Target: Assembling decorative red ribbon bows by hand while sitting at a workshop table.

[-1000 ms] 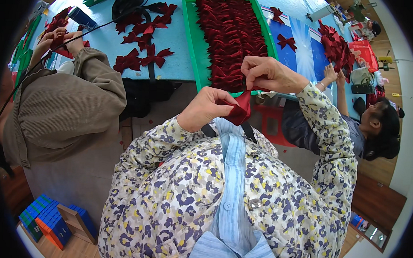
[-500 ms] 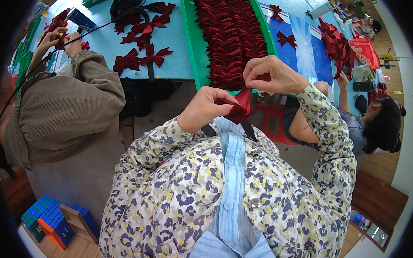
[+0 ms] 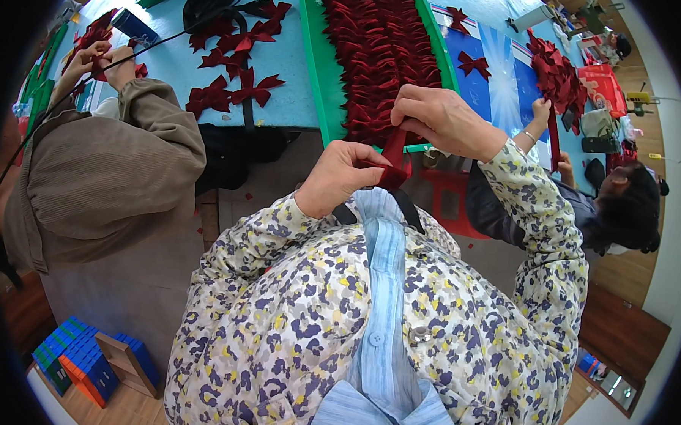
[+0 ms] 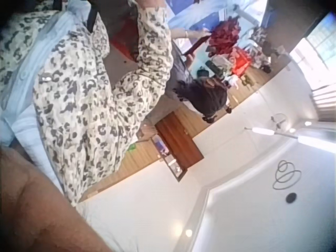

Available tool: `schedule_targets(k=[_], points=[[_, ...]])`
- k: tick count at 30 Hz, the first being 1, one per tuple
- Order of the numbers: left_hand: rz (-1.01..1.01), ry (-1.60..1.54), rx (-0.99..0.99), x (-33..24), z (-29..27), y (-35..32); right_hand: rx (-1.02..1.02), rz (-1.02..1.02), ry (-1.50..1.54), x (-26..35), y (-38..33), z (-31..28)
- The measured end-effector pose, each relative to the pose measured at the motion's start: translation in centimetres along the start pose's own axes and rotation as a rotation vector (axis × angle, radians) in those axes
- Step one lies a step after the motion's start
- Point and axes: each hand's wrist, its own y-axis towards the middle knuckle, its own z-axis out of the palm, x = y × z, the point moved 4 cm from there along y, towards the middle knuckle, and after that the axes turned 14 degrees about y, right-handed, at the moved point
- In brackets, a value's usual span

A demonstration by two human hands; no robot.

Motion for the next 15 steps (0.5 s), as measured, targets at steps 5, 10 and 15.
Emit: schedule_targets(k=[5, 10, 15], points=[[0.018, -0.007, -0.057, 0.0, -0.5, -0.2, -0.042, -0.064, -0.05, 1.6, 0.9, -0.1], [0.032, -0.152, -0.101, 1.6, -1.7, -0.2, -0.036, -0.076, -0.123, 3.6, 2.2, 0.3], [0.022, -0.154, -0.183, 1.9, -3.5, -1.1, -0.087, -0.069, -0.227, 5.4, 3.7, 1.2]])
